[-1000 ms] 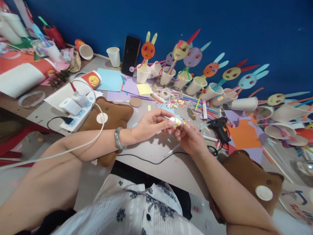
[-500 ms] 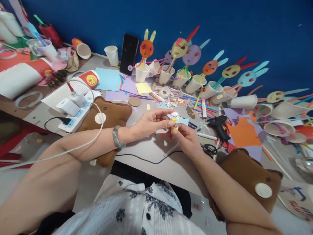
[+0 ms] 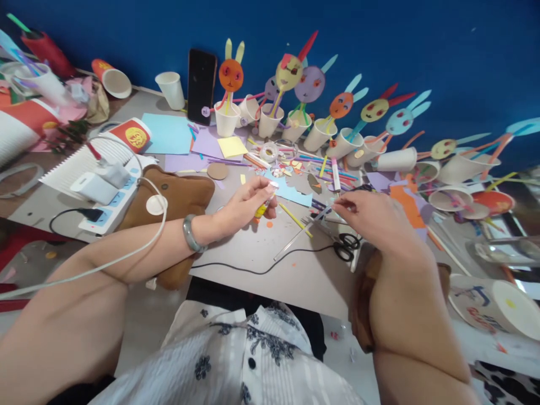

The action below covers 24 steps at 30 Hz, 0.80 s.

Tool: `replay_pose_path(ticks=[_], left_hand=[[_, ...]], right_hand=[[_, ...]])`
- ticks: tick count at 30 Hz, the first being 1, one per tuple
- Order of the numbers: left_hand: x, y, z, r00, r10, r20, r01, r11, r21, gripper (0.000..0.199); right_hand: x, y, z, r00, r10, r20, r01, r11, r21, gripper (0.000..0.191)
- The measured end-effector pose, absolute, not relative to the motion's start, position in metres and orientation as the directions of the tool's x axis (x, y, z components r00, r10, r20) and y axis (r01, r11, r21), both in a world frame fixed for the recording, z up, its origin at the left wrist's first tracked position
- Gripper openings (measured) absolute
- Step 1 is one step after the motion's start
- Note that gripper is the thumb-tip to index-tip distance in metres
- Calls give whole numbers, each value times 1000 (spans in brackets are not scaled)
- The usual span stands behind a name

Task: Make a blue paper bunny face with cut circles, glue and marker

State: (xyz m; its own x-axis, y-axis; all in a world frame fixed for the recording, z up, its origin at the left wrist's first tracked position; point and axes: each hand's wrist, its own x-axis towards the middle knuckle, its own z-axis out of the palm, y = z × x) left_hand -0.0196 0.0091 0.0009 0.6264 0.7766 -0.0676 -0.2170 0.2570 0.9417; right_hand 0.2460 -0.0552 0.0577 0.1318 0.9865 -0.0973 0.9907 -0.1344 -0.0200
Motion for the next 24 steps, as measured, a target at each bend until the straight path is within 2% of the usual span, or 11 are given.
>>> replay_pose_path(ticks=[2,4,7,11,14,19,22,24], left_hand=[[-19,10,2,628,775,-76,-209,263,942,21],[-19,10,2,628,774,-85,-199,265,944,15],[-20,9,0,635,768,-80,-179,247,953,8],[-20,8,-2,658,750,-64,-145,210,967,17],[-20,8,-3,670,742,-9,-191,184,964,21],[-20,7,-2,704,710,19,-234,206,950,28],[-21,6,1,715,698,34,-235,194,953,29],[-23,5,2,710,702,48,-231,168,958,28]], right_hand=[[253,-59,62,139,957,-255,989,-122,81,19],[254,-66,61,119,911,-394,991,-84,105,13],[251,-78,56,141,864,-484,980,-53,190,9],[252,-99,50,178,879,-442,957,-50,286,9],[260,-112,42,150,906,-396,958,-34,284,12],[276,-123,25,58,954,-293,978,5,209,14],[291,-131,22,17,964,-267,993,14,115,11],[301,-137,29,39,982,-187,998,-28,60,14]])
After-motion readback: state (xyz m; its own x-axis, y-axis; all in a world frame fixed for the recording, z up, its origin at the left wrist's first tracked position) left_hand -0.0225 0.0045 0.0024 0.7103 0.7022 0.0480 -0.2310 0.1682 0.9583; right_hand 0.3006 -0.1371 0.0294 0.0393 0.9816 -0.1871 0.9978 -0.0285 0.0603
